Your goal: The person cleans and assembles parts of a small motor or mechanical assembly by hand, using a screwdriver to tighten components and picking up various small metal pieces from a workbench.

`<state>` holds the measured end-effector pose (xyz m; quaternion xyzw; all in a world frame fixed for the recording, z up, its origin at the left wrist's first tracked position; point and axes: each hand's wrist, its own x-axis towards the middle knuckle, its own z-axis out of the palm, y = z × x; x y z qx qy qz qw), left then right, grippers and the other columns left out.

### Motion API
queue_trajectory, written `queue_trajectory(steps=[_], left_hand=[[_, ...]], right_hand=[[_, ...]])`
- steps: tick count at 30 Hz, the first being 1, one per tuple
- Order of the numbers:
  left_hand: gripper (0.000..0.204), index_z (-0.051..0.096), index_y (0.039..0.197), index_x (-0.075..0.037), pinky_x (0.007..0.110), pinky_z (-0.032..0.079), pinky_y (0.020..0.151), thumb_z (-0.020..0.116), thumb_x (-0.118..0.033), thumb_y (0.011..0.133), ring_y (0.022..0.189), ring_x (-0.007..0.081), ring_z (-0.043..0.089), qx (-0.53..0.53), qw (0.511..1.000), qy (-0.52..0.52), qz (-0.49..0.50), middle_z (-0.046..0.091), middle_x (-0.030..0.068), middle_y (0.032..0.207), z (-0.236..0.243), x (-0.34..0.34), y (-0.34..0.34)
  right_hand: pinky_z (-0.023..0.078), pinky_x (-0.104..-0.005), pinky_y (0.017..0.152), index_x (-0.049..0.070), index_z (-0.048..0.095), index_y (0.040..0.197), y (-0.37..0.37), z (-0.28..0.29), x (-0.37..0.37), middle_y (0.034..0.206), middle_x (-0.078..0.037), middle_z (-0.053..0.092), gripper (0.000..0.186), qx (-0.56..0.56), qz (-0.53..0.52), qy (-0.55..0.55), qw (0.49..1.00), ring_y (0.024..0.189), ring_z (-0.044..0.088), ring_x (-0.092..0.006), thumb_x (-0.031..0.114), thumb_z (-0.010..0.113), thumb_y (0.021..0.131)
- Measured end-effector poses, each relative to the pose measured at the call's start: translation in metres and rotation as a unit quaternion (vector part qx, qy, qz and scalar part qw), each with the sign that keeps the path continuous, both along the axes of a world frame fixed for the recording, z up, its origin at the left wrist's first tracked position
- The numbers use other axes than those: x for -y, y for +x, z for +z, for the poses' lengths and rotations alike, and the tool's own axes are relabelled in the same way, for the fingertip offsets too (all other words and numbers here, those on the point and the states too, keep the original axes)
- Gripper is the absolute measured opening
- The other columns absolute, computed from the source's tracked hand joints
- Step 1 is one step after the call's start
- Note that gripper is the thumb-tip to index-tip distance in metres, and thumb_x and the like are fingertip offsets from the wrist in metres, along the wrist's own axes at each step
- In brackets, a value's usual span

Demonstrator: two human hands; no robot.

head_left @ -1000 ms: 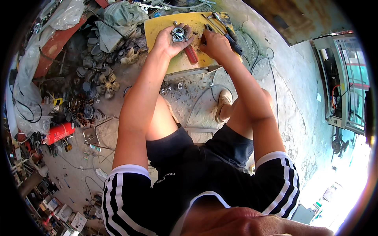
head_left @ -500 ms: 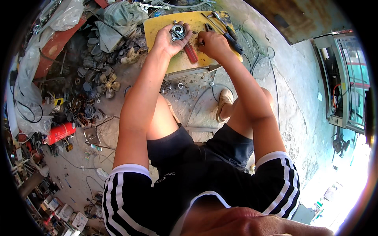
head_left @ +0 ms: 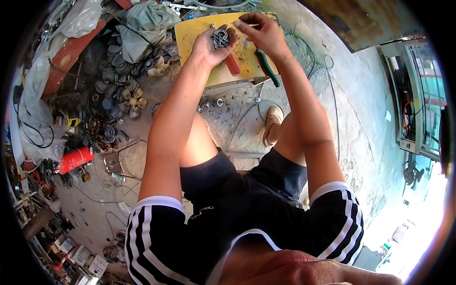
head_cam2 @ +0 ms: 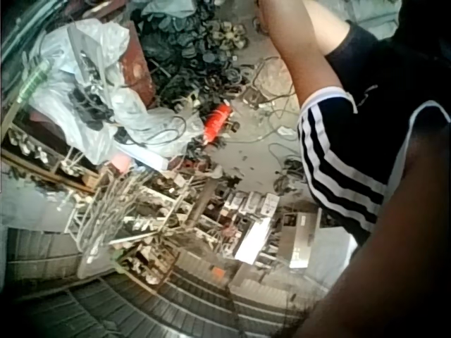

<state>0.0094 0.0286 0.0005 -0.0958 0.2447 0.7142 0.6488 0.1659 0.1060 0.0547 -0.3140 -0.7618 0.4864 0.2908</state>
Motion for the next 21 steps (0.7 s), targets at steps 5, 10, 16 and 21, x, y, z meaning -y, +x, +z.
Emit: queue_trajectory(steps=[5,10,16,21], left_hand=[[0.027,0.057,0.103,0.004,0.039,0.059,0.077,0.055,-0.022,0.097,0.086,0.0294,0.066,0.118,0.993,0.012,-0.010,0.064,0.0184,0.097,-0.018,-0.004,-0.011],[0.025,0.060,0.098,-0.001,0.030,0.058,0.062,0.062,-0.026,0.095,0.078,0.0235,0.066,0.115,0.993,0.031,0.010,0.065,0.0111,0.088,-0.024,0.002,-0.012],[0.026,0.059,0.101,-0.002,0.023,0.052,0.054,0.060,-0.027,0.096,0.085,0.0211,0.063,0.134,0.991,0.000,-0.026,0.061,0.0113,0.092,0.032,0.029,-0.055],[0.019,0.057,0.100,-0.006,0.017,0.040,0.049,0.064,-0.023,0.094,0.084,0.0145,0.060,-0.132,0.982,0.135,0.005,0.058,0.0044,0.094,0.157,0.062,-0.158]], right_hand=[[0.052,-0.0292,0.069,-0.001,0.067,0.105,0.020,0.000,-0.020,0.091,-0.009,0.071,0.031,0.004,-0.042,0.035,0.999,0.077,0.065,-0.0136,0.025,0.067,0.088],[0.053,-0.0322,0.076,0.001,0.066,0.107,0.026,0.002,-0.009,0.096,-0.011,0.071,0.027,0.012,-0.064,0.072,0.995,0.084,0.069,-0.0192,0.022,0.066,0.089],[0.053,-0.0353,0.072,0.001,0.066,0.101,0.026,0.008,-0.009,0.097,-0.013,0.069,0.021,0.064,-0.097,0.214,0.970,0.081,0.069,-0.0255,0.018,0.064,0.089],[0.052,-0.0363,0.072,0.004,0.067,0.101,0.039,0.018,-0.008,0.097,-0.013,0.067,0.016,0.088,-0.107,0.244,0.960,0.080,0.068,-0.0267,0.015,0.063,0.090]])
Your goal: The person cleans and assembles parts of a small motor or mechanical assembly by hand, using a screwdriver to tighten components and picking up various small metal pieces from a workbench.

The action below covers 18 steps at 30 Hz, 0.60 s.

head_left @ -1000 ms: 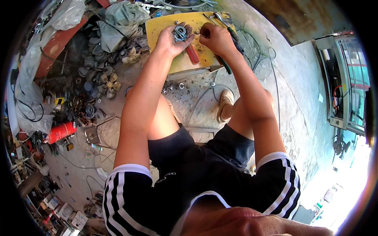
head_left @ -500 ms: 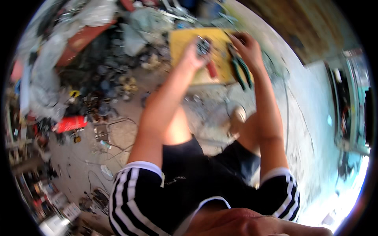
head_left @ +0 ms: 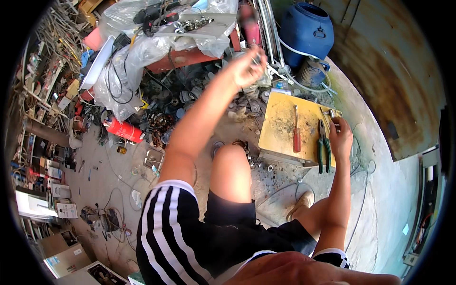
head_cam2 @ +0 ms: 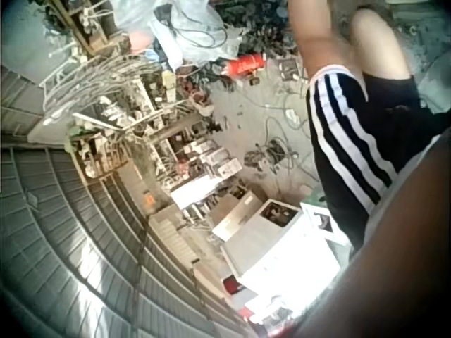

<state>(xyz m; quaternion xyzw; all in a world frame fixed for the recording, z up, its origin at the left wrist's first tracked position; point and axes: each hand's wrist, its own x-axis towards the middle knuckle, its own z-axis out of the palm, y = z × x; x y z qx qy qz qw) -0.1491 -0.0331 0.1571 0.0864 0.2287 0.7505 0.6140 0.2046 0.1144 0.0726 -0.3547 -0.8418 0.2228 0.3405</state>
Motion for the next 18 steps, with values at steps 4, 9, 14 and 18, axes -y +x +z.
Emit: queue_trajectory(steps=[4,9,14,18], left_hand=[[0.030,0.055,0.105,-0.006,0.018,0.042,0.049,0.069,-0.028,0.090,0.083,0.0143,0.060,-0.213,0.954,-0.077,0.198,0.058,0.0065,0.097,0.083,0.018,-0.099],[0.021,0.072,0.104,-0.012,0.040,0.047,0.094,0.066,-0.025,0.088,0.106,0.0339,0.063,-0.801,0.281,-0.380,0.368,0.067,0.0134,0.117,0.108,0.029,-0.212],[0.028,0.068,0.116,-0.021,0.058,0.036,0.104,0.060,-0.033,0.092,0.120,0.0358,0.055,-0.822,0.192,-0.476,0.247,0.064,0.0130,0.123,0.093,0.023,-0.241],[0.041,0.058,0.132,-0.029,0.073,0.014,0.108,0.049,-0.044,0.095,0.129,0.0343,0.049,-0.807,0.150,-0.527,0.221,0.058,0.0102,0.135,0.091,0.023,-0.245]], right_hand=[[0.052,-0.0365,0.069,0.005,0.067,0.099,0.014,0.003,-0.010,0.093,-0.012,0.066,0.013,0.008,-0.033,0.048,0.998,0.078,0.068,-0.0262,0.015,0.063,0.091],[0.052,-0.0356,0.067,0.004,0.066,0.097,0.014,-0.002,-0.015,0.091,-0.012,0.066,0.011,-0.020,-0.007,0.025,0.999,0.074,0.067,-0.0252,0.011,0.063,0.090],[0.052,-0.0364,0.067,0.005,0.066,0.098,0.017,-0.006,-0.014,0.091,-0.012,0.065,0.011,0.021,0.016,0.013,1.000,0.075,0.068,-0.0276,0.010,0.064,0.088],[0.052,-0.0364,0.068,0.006,0.066,0.098,0.018,-0.007,-0.012,0.091,-0.011,0.066,0.011,0.020,0.025,0.021,0.999,0.075,0.068,-0.0275,0.010,0.064,0.088]])
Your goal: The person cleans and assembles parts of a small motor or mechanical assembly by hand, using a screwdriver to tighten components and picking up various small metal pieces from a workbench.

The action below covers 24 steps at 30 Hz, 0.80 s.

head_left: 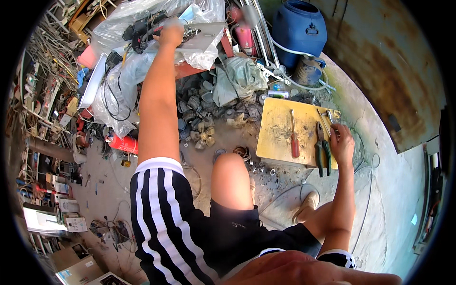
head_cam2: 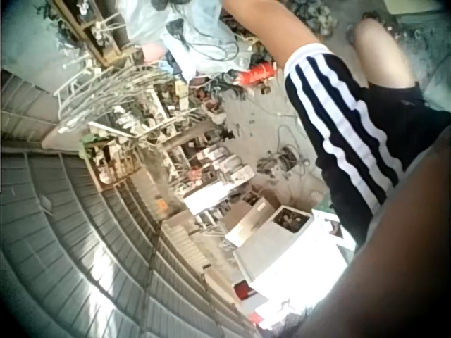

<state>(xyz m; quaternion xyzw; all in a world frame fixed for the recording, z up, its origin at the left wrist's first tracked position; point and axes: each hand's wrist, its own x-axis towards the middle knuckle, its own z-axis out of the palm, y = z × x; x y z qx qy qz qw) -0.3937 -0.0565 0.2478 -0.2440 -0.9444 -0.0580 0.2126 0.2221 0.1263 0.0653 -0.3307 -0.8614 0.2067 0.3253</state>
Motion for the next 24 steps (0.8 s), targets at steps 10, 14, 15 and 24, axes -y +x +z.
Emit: queue_trajectory(steps=[10,14,15,24], left_hand=[[0.040,0.061,0.126,-0.033,0.071,0.015,0.109,0.058,-0.040,0.086,0.126,0.0420,0.048,-0.091,0.978,0.184,0.029,0.057,0.0148,0.131,0.019,0.021,-0.010],[0.041,0.066,0.121,-0.024,0.053,0.038,0.097,0.062,-0.037,0.083,0.116,0.0334,0.057,-0.176,0.951,0.222,-0.120,0.065,0.0139,0.121,0.014,0.060,0.029],[0.041,0.066,0.121,-0.022,0.051,0.039,0.097,0.062,-0.037,0.083,0.115,0.0331,0.057,-0.228,0.934,0.220,-0.164,0.065,0.0132,0.121,0.009,0.069,0.052],[0.035,0.064,0.120,-0.007,0.043,0.045,0.093,0.063,-0.023,0.089,0.106,0.0344,0.060,-0.162,0.939,0.140,-0.270,0.065,0.0160,0.115,-0.107,0.155,0.220]], right_hand=[[0.052,-0.0425,0.072,0.010,0.067,0.100,0.015,-0.013,-0.017,0.096,-0.011,0.067,0.016,0.012,-0.048,0.066,0.997,0.085,0.066,-0.0332,0.021,0.063,0.089],[0.051,-0.0412,0.078,0.009,0.067,0.102,0.020,-0.003,-0.018,0.099,-0.012,0.067,0.021,-0.021,-0.051,0.021,0.998,0.090,0.065,-0.0326,0.024,0.062,0.089],[0.051,-0.0403,0.077,0.009,0.068,0.101,0.020,-0.003,-0.020,0.097,-0.012,0.068,0.020,-0.013,-0.064,0.038,0.997,0.090,0.066,-0.0319,0.024,0.062,0.089],[0.054,-0.0392,0.073,0.002,0.068,0.096,0.032,0.012,-0.021,0.088,-0.015,0.069,0.017,-0.050,-0.104,0.031,0.993,0.077,0.068,-0.0303,0.013,0.065,0.082]])
